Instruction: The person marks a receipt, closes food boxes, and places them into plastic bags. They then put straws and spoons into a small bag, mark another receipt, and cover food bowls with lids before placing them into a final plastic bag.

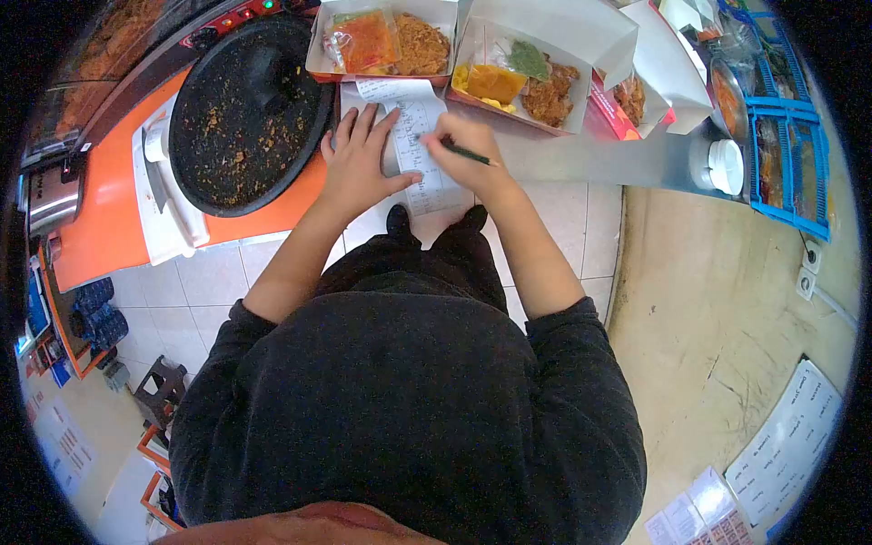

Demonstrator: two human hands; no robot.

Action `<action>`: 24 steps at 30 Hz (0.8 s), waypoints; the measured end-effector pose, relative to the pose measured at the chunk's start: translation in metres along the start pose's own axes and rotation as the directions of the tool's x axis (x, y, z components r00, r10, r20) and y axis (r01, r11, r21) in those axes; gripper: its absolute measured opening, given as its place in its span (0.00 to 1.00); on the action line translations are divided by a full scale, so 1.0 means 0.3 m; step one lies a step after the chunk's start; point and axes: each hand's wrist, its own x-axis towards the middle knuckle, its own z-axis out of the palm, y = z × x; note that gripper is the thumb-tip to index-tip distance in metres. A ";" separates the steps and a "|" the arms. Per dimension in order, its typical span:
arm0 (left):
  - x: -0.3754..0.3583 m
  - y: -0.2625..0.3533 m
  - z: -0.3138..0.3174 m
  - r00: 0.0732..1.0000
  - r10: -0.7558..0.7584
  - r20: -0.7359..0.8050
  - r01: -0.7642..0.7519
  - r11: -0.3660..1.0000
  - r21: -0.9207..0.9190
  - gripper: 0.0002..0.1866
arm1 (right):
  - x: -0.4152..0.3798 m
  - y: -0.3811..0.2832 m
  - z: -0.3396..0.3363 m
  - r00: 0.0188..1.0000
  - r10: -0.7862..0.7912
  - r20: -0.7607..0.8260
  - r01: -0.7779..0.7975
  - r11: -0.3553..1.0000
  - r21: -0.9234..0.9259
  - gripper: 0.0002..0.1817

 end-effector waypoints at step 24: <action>0.010 -0.011 -0.007 0.998 -0.055 -0.001 0.055 0.998 -0.038 0.47 | -0.006 -0.041 0.022 0.982 -0.032 -0.185 0.084 0.957 0.279 0.08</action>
